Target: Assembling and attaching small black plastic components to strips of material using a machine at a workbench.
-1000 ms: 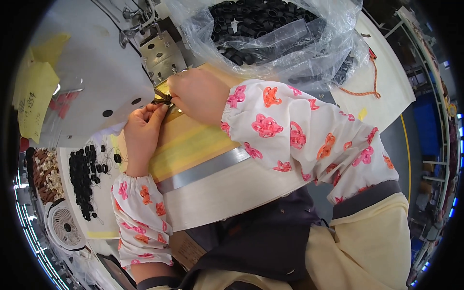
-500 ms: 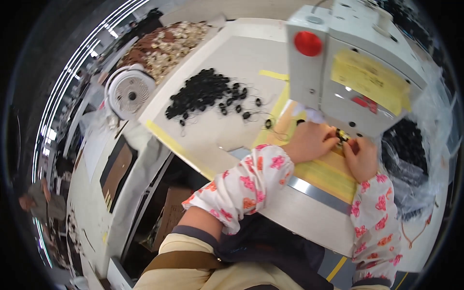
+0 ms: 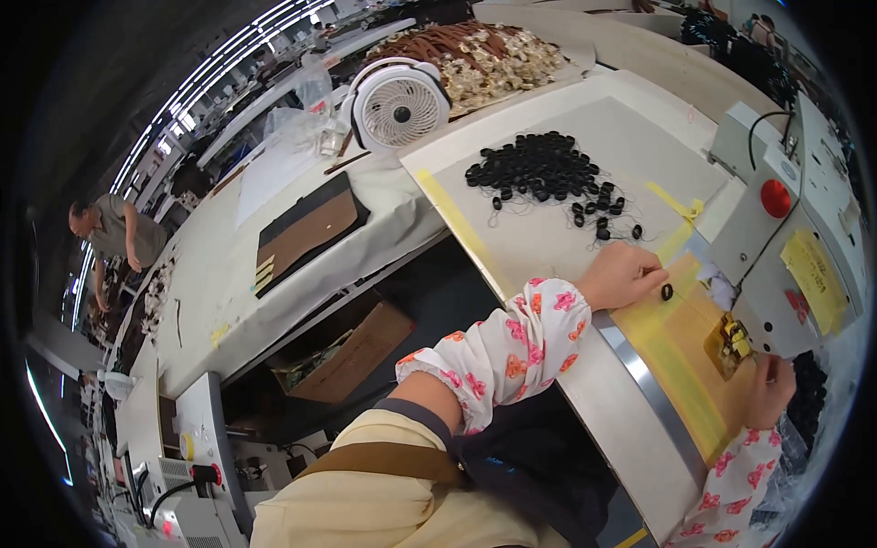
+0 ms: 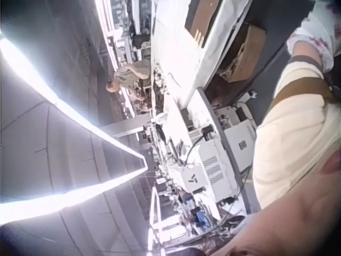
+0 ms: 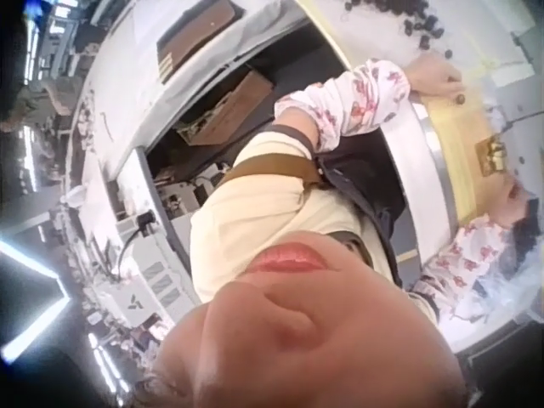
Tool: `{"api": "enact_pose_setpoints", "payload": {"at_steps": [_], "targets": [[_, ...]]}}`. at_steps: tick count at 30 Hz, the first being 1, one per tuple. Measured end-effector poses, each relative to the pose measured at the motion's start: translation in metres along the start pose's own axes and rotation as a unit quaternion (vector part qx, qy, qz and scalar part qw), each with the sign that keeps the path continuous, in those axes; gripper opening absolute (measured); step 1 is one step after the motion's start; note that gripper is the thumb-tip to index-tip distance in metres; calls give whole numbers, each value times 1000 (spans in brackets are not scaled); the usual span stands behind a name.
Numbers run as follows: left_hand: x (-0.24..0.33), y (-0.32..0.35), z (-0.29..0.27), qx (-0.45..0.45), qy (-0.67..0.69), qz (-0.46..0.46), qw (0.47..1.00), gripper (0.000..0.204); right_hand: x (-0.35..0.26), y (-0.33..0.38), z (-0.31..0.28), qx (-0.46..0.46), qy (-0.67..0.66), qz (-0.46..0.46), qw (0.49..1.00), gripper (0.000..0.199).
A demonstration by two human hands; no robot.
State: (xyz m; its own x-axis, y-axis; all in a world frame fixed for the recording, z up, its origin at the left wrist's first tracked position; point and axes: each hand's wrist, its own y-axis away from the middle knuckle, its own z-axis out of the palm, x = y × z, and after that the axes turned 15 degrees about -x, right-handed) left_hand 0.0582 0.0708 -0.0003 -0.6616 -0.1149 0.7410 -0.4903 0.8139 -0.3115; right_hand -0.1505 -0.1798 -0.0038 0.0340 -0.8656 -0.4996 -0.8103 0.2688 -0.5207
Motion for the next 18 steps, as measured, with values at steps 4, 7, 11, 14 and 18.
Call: {"api": "enact_pose_setpoints", "payload": {"at_steps": [4, 7, 11, 14, 18], "targets": [[-8, 2, 7, 120, -123, 107, 979, 20, 70, 1, -67, -121, 212, 113, 963, 13], [-32, -7, 2, 118, -257, -3, 959, 25, 103, 14, -65, -147, 207, 144, 956, 18], [-13, -16, 6, 202, -258, 36, 944, 28, 107, 11, -60, -164, 179, 106, 964, 27], [15, -19, 54, -5, -259, 136, 956, 27, 107, 15, -57, -126, 159, 159, 966, 29], [45, -24, 110, -38, -179, 203, 962, 26, 91, 26, -63, -93, 198, 153, 964, 30]]}}
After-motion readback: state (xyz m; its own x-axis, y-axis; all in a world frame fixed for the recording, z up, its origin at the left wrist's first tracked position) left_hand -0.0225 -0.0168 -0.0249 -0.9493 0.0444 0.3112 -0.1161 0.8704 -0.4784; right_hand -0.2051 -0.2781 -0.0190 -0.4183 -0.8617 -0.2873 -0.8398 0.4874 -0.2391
